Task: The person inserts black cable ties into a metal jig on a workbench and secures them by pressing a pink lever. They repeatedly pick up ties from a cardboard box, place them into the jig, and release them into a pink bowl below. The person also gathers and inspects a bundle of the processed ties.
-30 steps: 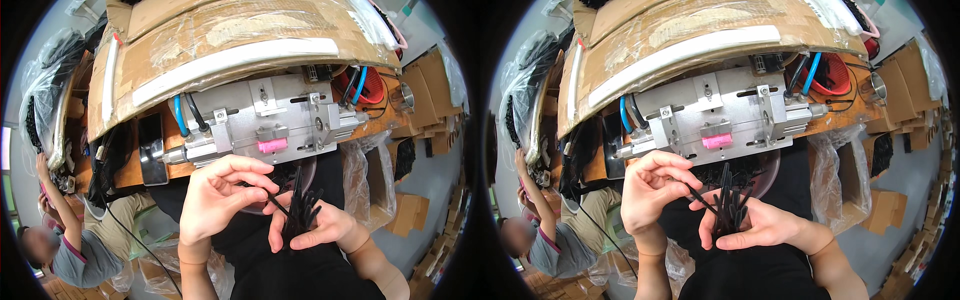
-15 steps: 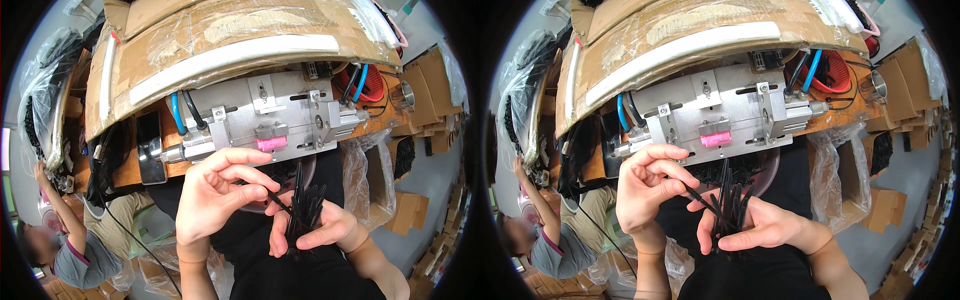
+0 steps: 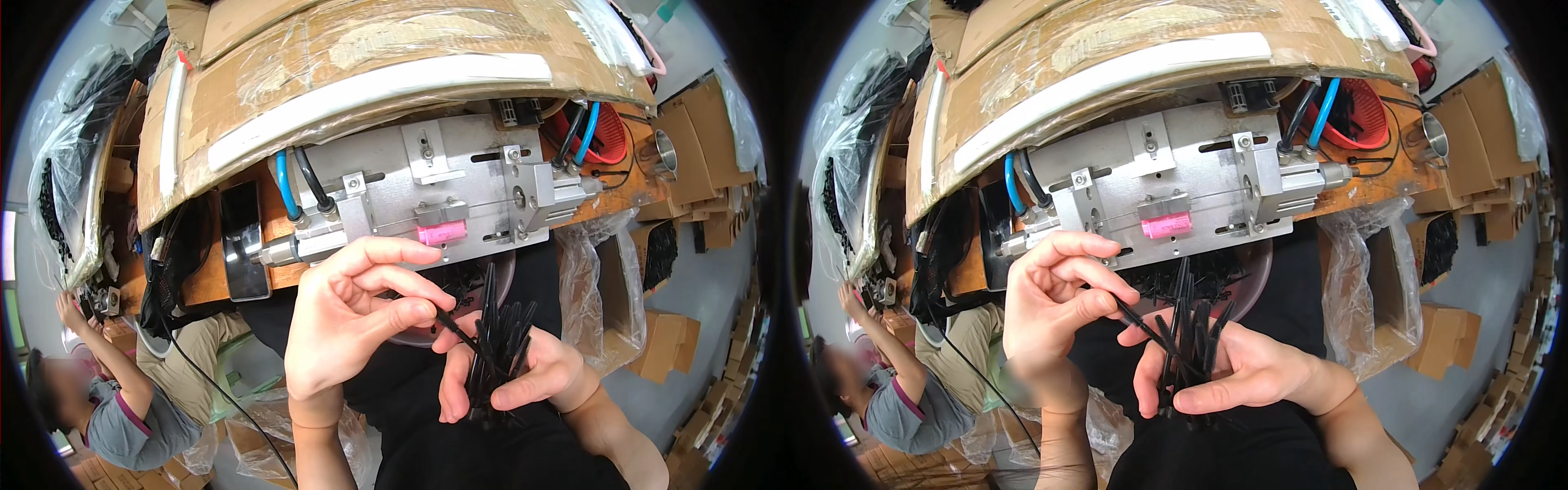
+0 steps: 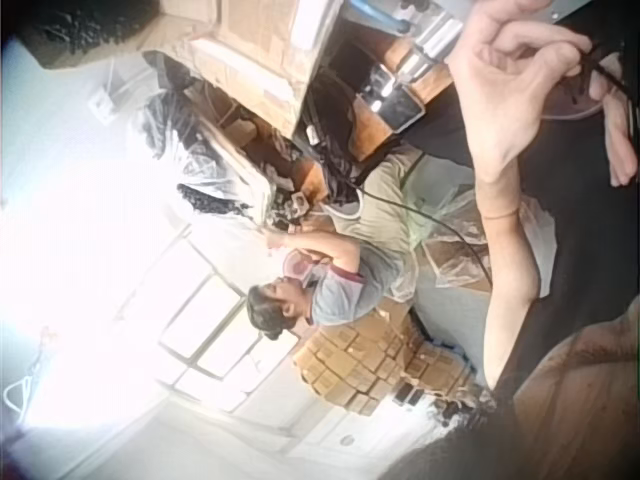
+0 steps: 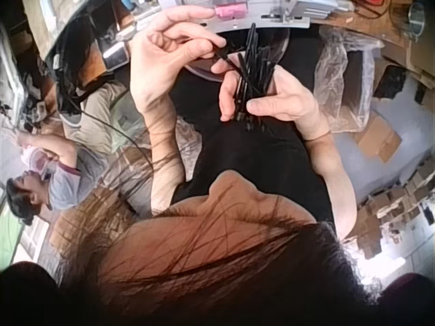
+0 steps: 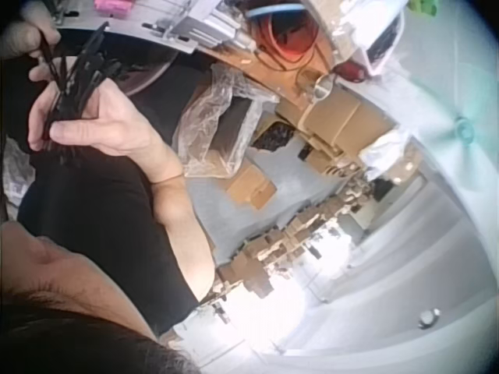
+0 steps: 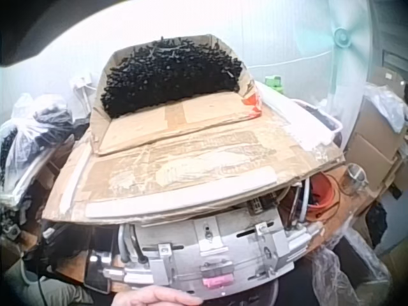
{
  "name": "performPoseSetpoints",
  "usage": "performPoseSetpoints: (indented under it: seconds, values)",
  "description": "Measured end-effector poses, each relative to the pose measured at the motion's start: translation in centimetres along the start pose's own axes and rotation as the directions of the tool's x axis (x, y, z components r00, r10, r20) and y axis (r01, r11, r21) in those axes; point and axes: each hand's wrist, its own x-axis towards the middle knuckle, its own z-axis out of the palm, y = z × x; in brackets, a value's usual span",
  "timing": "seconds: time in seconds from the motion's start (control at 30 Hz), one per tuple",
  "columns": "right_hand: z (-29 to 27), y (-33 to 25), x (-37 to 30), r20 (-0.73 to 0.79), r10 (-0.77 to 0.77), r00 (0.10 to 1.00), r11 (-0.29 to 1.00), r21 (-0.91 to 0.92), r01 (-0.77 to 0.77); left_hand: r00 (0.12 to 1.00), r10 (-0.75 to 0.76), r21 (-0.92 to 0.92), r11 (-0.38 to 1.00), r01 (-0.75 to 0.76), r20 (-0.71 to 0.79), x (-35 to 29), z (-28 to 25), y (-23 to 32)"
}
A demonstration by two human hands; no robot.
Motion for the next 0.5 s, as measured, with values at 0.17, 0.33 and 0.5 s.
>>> performPoseSetpoints:
  seconds: [0.17, 0.33, 0.5]
  values:
    - [0.03, -0.04, -0.15, 0.020, -0.036, 0.999, 0.999, -0.025, 0.037, 0.999, -0.045, -0.155, 0.987, 0.044, 0.002, -0.12, 0.19, 0.40]
    - [-0.82, 0.29, -0.13, 0.174, -0.078, 0.982, 0.995, -0.043, 0.087, 0.999, -0.044, -0.154, 0.987, 0.044, 0.004, -0.31, 0.12, 0.50]
    - [-0.58, -0.02, -0.26, 0.155, -0.050, 0.987, 0.997, -0.046, 0.058, 1.000, 0.009, -0.156, 0.988, -0.008, 0.006, -0.45, 0.14, 0.22]
